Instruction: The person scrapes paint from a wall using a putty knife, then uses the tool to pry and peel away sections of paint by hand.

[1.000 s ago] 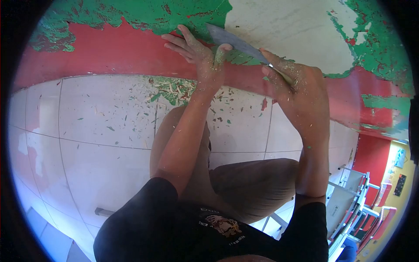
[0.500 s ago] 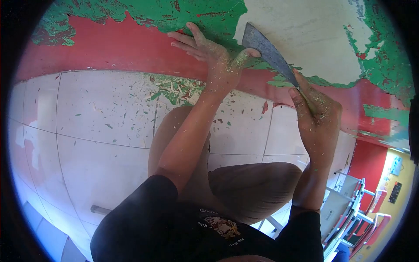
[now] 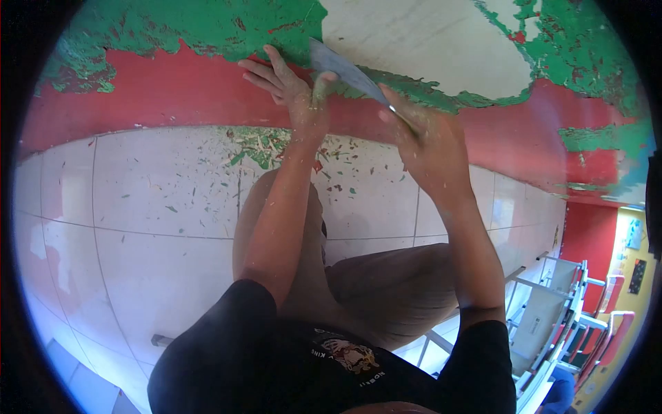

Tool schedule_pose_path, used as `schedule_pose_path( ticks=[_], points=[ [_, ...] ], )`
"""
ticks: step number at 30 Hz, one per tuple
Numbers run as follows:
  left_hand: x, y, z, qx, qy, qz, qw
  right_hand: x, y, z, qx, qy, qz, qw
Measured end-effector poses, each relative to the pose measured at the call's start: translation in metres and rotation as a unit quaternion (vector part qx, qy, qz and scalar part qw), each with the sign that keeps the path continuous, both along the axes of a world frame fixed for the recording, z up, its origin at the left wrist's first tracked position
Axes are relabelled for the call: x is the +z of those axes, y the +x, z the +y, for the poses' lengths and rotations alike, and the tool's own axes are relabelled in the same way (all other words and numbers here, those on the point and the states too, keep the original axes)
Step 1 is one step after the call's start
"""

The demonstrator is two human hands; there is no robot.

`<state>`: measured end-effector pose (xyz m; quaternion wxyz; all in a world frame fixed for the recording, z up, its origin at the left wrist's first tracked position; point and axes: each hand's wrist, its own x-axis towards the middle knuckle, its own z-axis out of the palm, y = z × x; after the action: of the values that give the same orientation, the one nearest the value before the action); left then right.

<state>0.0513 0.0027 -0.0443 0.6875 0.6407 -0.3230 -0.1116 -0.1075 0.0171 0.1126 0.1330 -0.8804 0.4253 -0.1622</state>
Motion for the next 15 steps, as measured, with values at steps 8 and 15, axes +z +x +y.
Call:
schedule_pose_path(
  ticks=[8, 15],
  points=[
    [-0.003, -0.011, -0.022, 0.05, 0.054, -0.054, 0.996, -0.01, -0.047, 0.018, -0.048, 0.0, -0.1, 0.994],
    [0.003, -0.017, -0.022, 0.106, -0.009, -0.163, 0.981, -0.017, -0.069, 0.018, -0.076, -0.04, -0.139, 0.987]
  ],
)
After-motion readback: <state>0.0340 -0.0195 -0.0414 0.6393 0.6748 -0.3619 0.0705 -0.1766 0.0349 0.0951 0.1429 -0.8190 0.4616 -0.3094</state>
